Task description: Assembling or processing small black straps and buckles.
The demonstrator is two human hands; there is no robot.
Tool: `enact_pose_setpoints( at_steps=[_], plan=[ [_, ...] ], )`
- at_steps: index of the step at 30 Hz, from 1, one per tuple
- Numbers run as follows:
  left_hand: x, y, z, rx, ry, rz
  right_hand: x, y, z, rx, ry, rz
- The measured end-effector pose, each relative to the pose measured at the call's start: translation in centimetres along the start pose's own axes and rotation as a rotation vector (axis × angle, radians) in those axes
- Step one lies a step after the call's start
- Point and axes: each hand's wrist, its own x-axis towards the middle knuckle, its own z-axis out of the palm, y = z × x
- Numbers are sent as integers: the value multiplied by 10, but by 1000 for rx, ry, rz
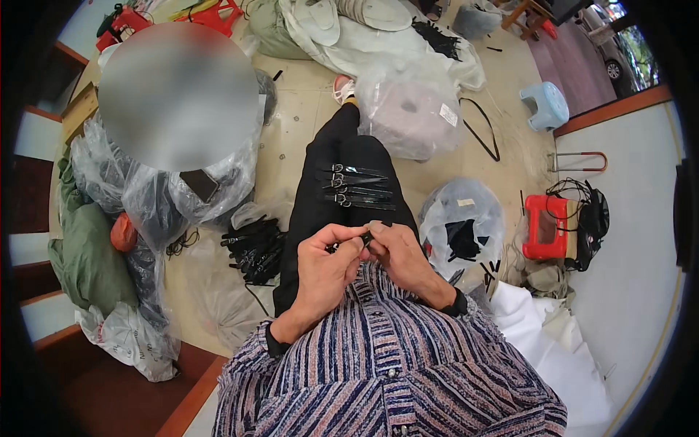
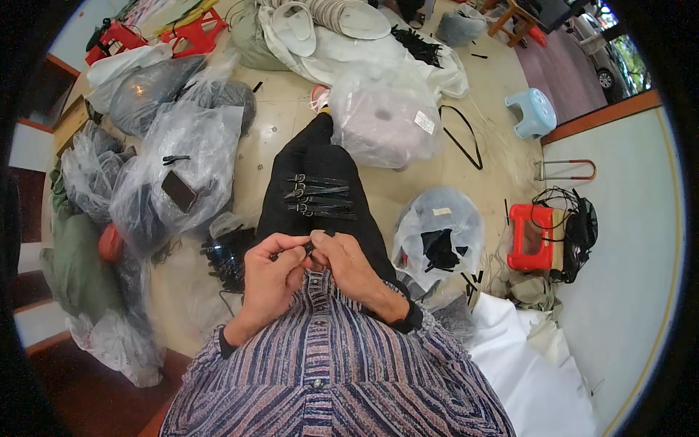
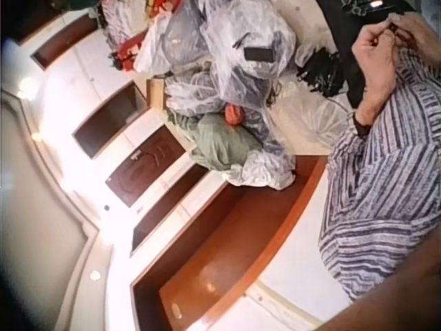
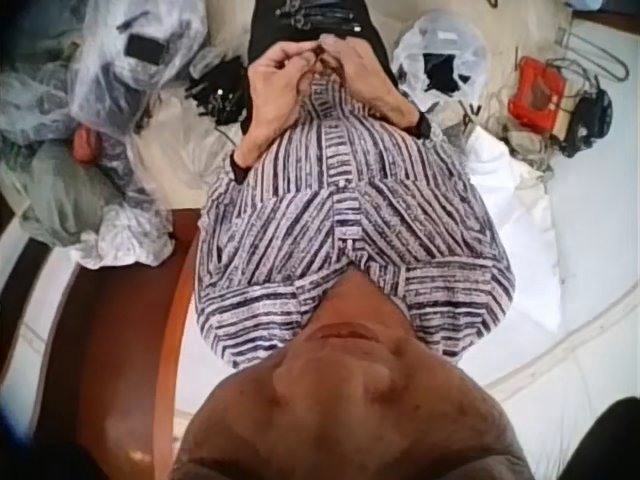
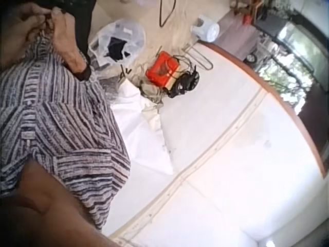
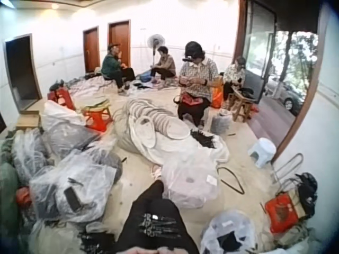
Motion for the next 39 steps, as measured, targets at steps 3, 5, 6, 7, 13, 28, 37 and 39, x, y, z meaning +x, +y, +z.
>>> enact_pose_setpoints(
  at_steps=[3, 5, 6, 7, 13, 28, 37, 39],
  plan=[
    [1, 3, 3, -20, -1, -20, 4, -5, -5, -64, -30, -14],
    [2, 2, 3, -12, -5, -10, 4, -11, -8, -131, -72, -5],
    [3, 1, 3, -3, -13, -1, 6, -10, -8, -129, -74, -3],
    [4, 0, 2, -4, -13, -4, 7, -9, -9, -84, -74, 5],
    [5, -3, -3, -2, -10, -4, 8, -6, -9, -88, -99, 17],
    [-2, 3, -10, 349, 37, 16, 1, -22, 3, -1035, -112, -536],
    [-8, 6, -13, 205, 3, -93, -1, -19, -7, -808, -208, -171],
    [-10, 8, -12, 123, 3, -156, 0, -18, -10, -340, -232, 142]
  ],
)
